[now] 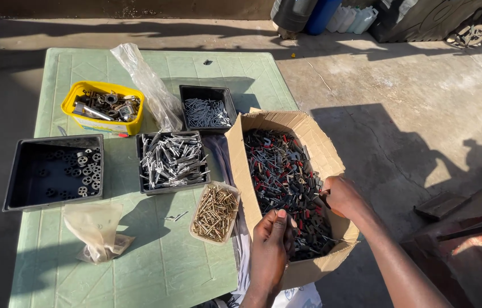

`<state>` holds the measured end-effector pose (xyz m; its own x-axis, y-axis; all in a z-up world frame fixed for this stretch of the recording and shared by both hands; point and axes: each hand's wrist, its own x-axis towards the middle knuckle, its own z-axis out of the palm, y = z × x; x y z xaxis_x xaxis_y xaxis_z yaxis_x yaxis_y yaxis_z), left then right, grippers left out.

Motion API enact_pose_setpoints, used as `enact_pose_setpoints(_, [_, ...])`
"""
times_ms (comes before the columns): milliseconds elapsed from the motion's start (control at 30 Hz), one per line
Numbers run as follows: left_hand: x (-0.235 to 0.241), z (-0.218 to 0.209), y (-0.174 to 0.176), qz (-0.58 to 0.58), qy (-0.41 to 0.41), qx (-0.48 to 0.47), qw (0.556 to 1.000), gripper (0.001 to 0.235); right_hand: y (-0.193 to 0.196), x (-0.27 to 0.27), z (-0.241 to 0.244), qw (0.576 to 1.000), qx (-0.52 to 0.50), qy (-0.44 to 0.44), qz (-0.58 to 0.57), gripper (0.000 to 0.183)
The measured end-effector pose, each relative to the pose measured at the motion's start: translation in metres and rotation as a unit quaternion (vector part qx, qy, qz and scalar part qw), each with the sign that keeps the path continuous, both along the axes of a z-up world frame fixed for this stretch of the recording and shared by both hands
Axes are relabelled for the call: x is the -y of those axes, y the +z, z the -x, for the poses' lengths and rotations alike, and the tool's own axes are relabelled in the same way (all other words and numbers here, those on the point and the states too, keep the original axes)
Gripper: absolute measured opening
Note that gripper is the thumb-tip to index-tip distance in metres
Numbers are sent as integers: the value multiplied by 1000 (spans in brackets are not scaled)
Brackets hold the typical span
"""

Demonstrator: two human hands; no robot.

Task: Sorting through various metal hardware components in a cardboard box on a table

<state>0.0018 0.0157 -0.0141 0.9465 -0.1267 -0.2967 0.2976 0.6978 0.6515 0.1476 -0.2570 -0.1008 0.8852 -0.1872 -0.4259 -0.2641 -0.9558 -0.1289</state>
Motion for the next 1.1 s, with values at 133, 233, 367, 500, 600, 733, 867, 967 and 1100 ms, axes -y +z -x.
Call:
enact_pose_setpoints(133, [2,-7,26,52,18,-122,991,28,101,-55,55,958,50,-100,-263,15])
enact_pose_setpoints(233, [17,-14,26,99,36,-136,985,34,129,-69,87,843,116,-25,-524,6])
enact_pose_setpoints(367, [20,-13,33,166,41,-203,964,31,138,-75,115,856,199,-37,-476,27])
enact_pose_setpoints(500, [2,2,39,160,30,-169,972,32,93,-74,129,888,171,-149,-400,33])
enact_pose_setpoints(600, [-7,21,-22,119,-20,-56,991,32,36,-65,139,952,29,-148,-265,63])
enact_pose_setpoints(733, [-58,36,-32,20,-30,2,999,37,-9,-75,153,989,55,-63,-119,47])
enact_pose_setpoints(867, [-118,19,-13,-408,-46,0,912,33,-12,-83,155,981,160,6,-111,38])
enact_pose_setpoints(967, [-137,-3,-13,-296,74,-1,952,29,4,-91,159,976,195,19,-96,33])
enact_pose_setpoints(1100, [-148,-47,-7,-45,212,-22,976,29,13,-100,161,980,177,-13,-84,32])
